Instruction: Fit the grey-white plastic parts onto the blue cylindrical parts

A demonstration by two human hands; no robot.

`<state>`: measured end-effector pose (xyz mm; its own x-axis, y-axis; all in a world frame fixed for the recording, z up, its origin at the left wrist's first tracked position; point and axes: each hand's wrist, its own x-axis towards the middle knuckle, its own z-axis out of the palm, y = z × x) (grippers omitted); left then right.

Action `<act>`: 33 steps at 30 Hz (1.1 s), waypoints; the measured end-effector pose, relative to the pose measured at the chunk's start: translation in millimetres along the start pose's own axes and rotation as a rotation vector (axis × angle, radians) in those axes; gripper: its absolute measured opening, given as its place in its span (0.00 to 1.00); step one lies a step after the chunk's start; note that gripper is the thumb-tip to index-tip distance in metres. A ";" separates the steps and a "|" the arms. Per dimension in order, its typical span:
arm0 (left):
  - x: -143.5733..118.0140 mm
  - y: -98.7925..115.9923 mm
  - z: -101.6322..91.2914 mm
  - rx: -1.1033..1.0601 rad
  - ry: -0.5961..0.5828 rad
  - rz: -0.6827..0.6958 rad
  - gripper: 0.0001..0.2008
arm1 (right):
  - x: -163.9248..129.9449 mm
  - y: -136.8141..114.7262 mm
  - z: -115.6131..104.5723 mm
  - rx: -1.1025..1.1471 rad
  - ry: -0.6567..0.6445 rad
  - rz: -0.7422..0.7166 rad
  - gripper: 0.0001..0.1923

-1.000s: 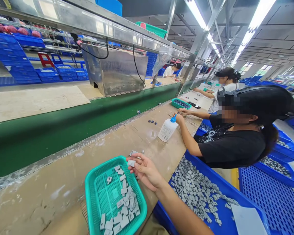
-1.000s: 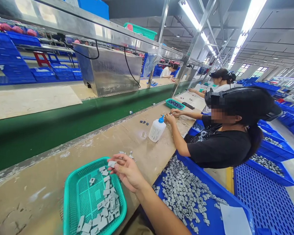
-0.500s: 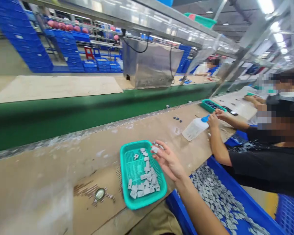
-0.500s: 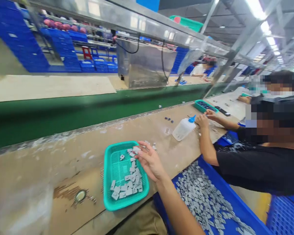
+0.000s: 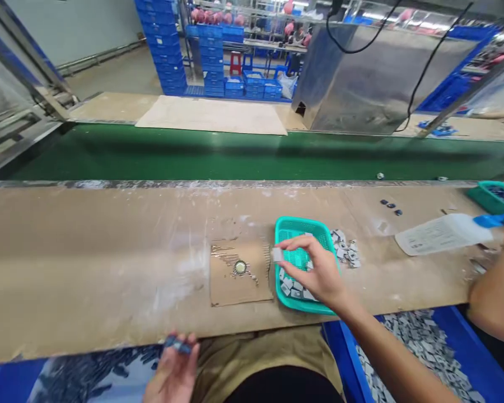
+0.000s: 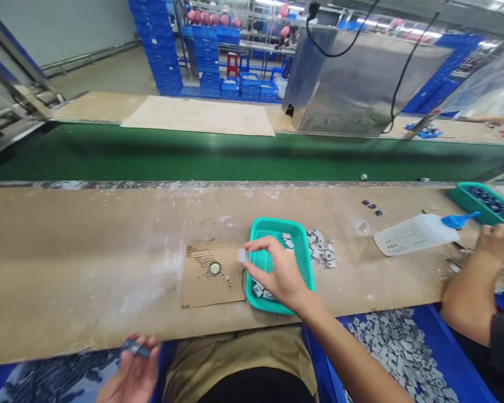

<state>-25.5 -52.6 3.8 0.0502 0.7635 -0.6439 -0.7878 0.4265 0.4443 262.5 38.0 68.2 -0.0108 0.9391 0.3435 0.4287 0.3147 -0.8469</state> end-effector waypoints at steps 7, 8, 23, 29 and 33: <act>7.0 -22.6 52.1 -0.116 -0.080 -0.085 0.10 | 17.6 12.3 47.5 -0.377 -0.474 -0.149 0.10; 6.9 -23.8 56.3 -0.108 -0.049 -0.067 0.10 | 19.1 14.1 51.3 -0.404 -0.498 -0.151 0.10; 16.5 -29.5 60.4 0.080 -0.105 0.169 0.16 | 7.1 -6.2 53.2 0.065 -0.341 0.071 0.12; 19.8 -27.7 72.7 0.115 -0.285 0.039 0.18 | -25.5 -31.9 43.4 0.267 -0.276 0.004 0.17; 16.9 -24.5 79.5 0.154 -0.383 -0.046 0.19 | -30.4 -35.1 41.4 0.206 -0.309 -0.087 0.18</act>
<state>43.4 -11.6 31.6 0.3308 0.8550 -0.3995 -0.6798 0.5095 0.5275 210.3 4.2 70.7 -0.3247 0.8951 0.3054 0.2237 0.3864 -0.8948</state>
